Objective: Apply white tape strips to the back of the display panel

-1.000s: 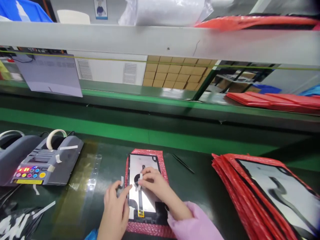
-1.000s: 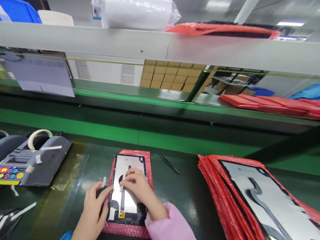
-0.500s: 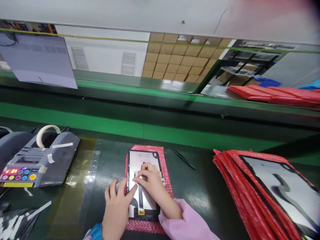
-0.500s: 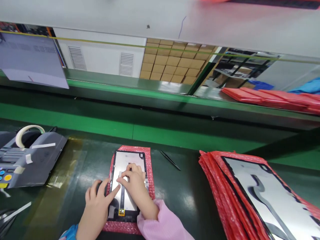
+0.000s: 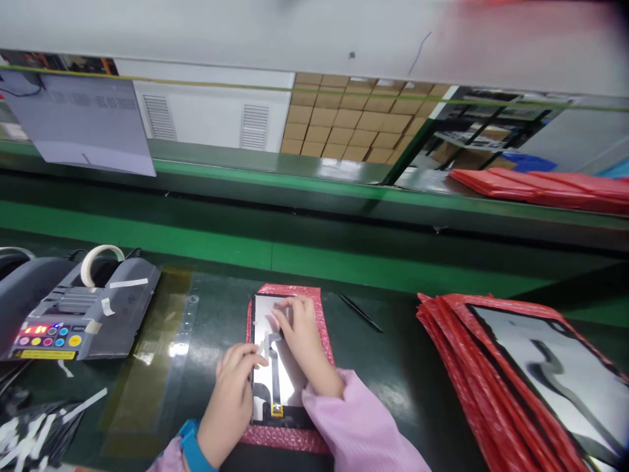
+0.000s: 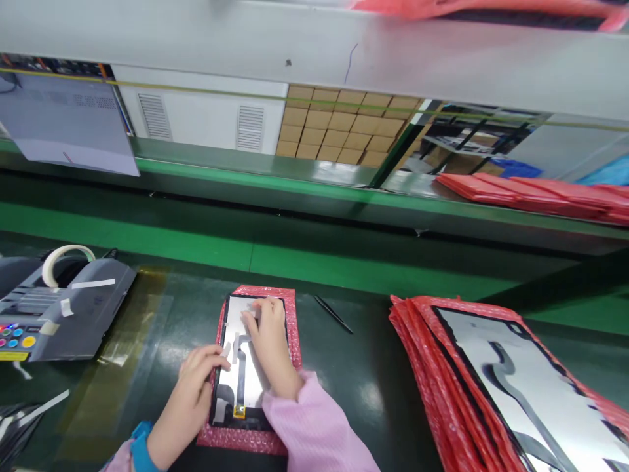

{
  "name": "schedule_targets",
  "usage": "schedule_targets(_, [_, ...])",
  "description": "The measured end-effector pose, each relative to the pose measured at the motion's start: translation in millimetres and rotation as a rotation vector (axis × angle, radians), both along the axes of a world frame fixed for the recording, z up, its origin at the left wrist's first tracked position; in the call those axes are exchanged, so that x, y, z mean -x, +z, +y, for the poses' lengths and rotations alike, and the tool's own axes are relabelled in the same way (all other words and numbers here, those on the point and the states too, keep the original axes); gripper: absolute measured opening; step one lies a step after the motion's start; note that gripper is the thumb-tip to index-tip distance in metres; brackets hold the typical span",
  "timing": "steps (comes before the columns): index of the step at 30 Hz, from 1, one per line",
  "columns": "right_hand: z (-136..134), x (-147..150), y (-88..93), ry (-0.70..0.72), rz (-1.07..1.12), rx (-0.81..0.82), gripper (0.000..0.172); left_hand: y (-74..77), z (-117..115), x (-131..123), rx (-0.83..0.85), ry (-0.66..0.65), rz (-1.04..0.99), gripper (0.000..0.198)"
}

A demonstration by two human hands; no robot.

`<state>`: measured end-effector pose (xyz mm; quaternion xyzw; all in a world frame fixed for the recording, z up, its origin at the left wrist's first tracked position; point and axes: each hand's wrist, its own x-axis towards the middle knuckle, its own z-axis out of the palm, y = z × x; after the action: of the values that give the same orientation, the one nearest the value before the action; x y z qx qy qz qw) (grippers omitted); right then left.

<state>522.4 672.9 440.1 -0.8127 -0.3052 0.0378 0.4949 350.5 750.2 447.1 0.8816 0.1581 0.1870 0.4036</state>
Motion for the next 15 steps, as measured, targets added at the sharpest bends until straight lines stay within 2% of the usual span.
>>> schedule_targets(2, [-9,3,7.2,0.169,0.15,-0.053,0.031,9.7,6,-6,0.276,-0.018,-0.07,0.045])
schedule_targets(3, [-14,5,10.9,0.272,0.248,-0.058,0.037,13.7,8,-9,0.363,-0.026,-0.088,0.042])
schedule_targets(5, [-22,6,17.6,0.423,0.463,-0.065,0.043,18.4,10,-15,0.433,-0.052,-0.097,0.037])
schedule_targets(7, [-28,2,21.6,0.459,0.632,-0.096,0.046,18.3,10,-21,0.404,-0.077,-0.081,0.037])
schedule_targets(9, [-36,-8,22.4,0.349,0.654,-0.123,0.046,14.9,7,-27,0.257,-0.049,-0.052,0.044])
schedule_targets(13, [-49,-27,15.2,-0.131,0.275,-0.044,0.044,6.7,-6,-41,-0.263,0.064,0.056,0.052])
schedule_targets(15, [-50,-27,9.3,-0.237,0.186,0.029,0.043,3.8,-15,-48,-0.475,0.093,0.15,0.048])
